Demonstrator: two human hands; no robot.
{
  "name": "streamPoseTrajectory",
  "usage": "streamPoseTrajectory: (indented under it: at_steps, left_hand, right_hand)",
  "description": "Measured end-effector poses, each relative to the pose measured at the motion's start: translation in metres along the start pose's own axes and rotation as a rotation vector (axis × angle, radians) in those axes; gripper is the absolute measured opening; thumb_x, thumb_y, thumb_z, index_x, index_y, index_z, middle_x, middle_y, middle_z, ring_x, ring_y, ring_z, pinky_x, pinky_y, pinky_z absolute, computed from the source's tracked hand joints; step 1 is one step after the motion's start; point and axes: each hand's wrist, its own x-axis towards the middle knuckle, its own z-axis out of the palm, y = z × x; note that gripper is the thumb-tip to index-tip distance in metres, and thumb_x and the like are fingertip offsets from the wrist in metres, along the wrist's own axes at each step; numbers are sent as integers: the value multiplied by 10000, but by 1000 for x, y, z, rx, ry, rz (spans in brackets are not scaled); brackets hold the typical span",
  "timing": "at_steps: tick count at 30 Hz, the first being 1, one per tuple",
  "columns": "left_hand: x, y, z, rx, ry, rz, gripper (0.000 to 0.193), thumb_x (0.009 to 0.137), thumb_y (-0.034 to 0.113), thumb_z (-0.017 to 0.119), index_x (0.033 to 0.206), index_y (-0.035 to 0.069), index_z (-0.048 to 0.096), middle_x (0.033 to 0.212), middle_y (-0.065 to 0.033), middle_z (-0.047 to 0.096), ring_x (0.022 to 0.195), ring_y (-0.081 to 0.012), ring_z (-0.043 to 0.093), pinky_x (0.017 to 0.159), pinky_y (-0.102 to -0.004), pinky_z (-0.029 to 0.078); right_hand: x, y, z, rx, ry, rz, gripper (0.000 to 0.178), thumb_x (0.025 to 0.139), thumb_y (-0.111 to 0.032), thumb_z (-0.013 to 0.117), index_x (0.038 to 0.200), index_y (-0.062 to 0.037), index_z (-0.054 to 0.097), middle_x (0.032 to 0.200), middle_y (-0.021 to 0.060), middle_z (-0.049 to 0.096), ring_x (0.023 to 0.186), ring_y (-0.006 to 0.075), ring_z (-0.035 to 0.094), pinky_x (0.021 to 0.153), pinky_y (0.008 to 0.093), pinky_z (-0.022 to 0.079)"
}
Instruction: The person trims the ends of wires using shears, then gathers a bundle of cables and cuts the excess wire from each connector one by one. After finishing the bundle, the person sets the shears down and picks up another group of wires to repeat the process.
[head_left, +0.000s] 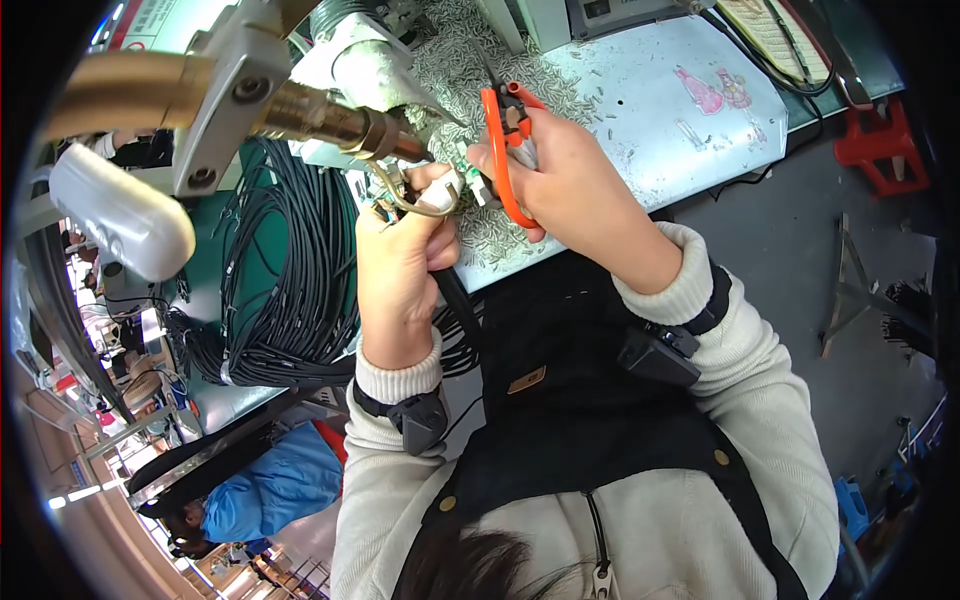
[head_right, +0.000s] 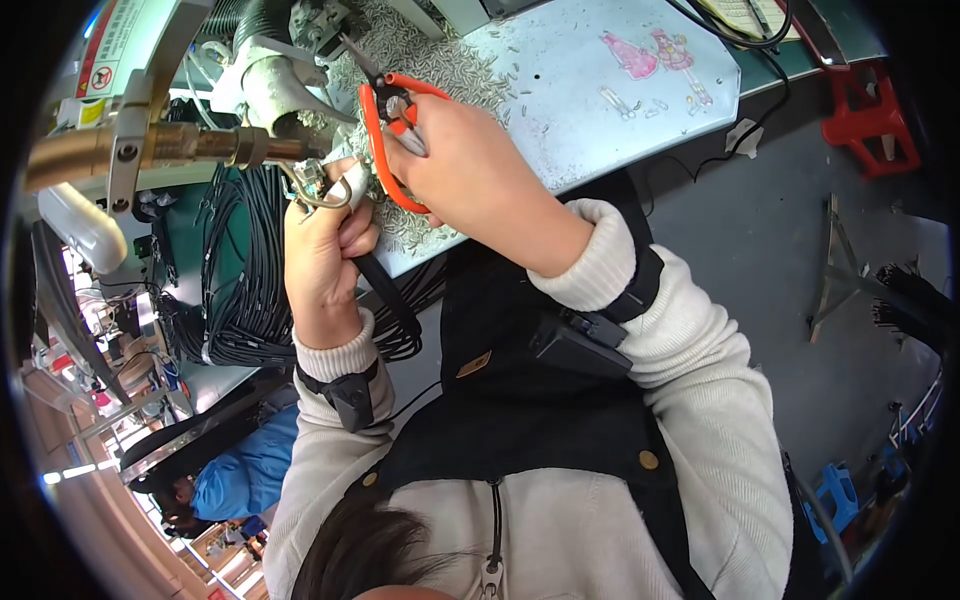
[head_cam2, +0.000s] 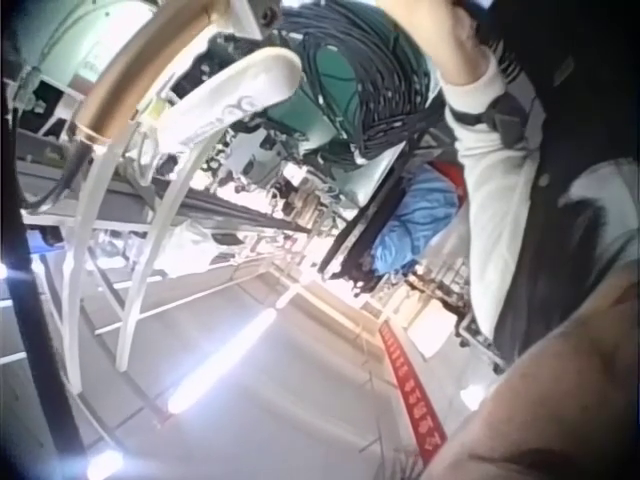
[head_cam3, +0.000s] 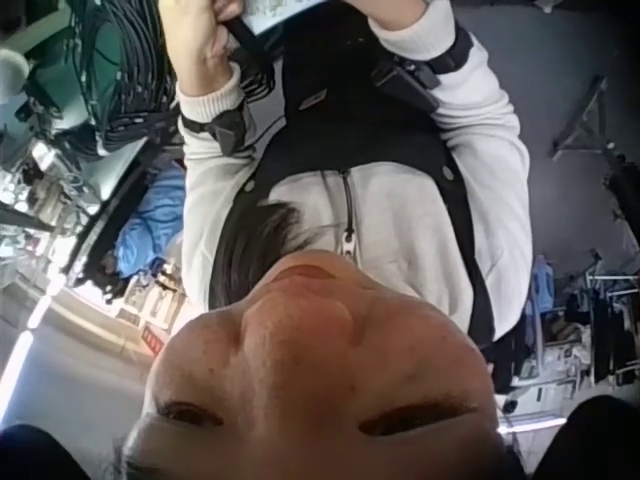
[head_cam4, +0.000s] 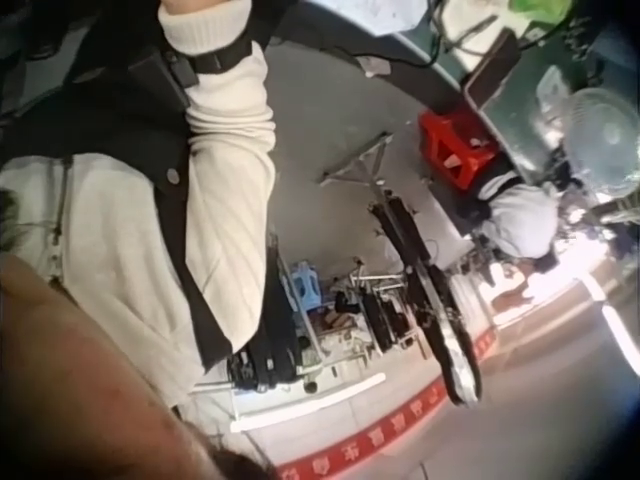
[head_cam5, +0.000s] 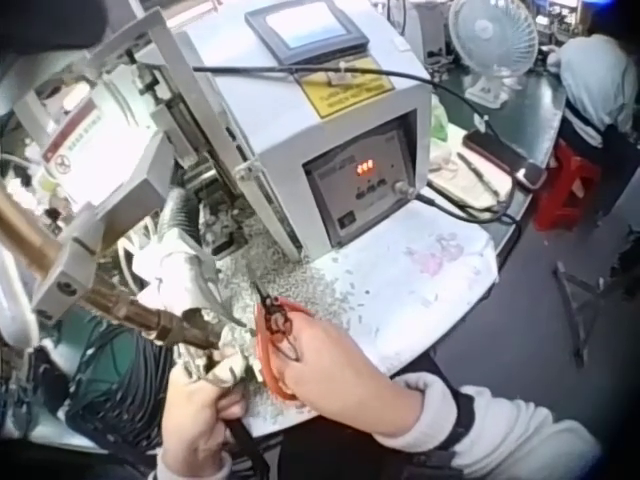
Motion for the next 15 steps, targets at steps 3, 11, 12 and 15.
streamPoseTrajectory:
  at_steps: [3,11,12,15]
  left_hand:
    - [2,4,-4,37,-13,-8,153,752,57,611,874,13,530,587,42,418,416,-18,286,372,-167,202]
    - [7,5,-9,42,-79,-31,211,721,92,650,863,25,510,603,33,435,423,-25,298,372,-167,207]
    - [6,5,-8,49,-66,-13,214,717,95,654,858,27,508,606,31,438,424,-25,300,371,-167,208]
    - [4,5,-5,62,-38,24,221,710,101,662,848,31,503,611,29,446,425,-26,303,370,-166,211]
  right_hand:
    - [5,7,0,-1,-34,18,203,820,-186,551,769,2,497,516,-6,439,386,65,395,366,215,334]
    - [7,18,3,-173,108,-273,234,801,-191,577,720,12,492,477,12,425,402,91,395,404,247,325]
    - [6,16,3,-165,98,-249,239,799,-195,581,716,11,492,476,15,424,403,94,394,407,250,322]
    - [6,11,2,-147,80,-201,250,795,-204,588,708,10,492,475,21,422,406,101,390,413,256,317]
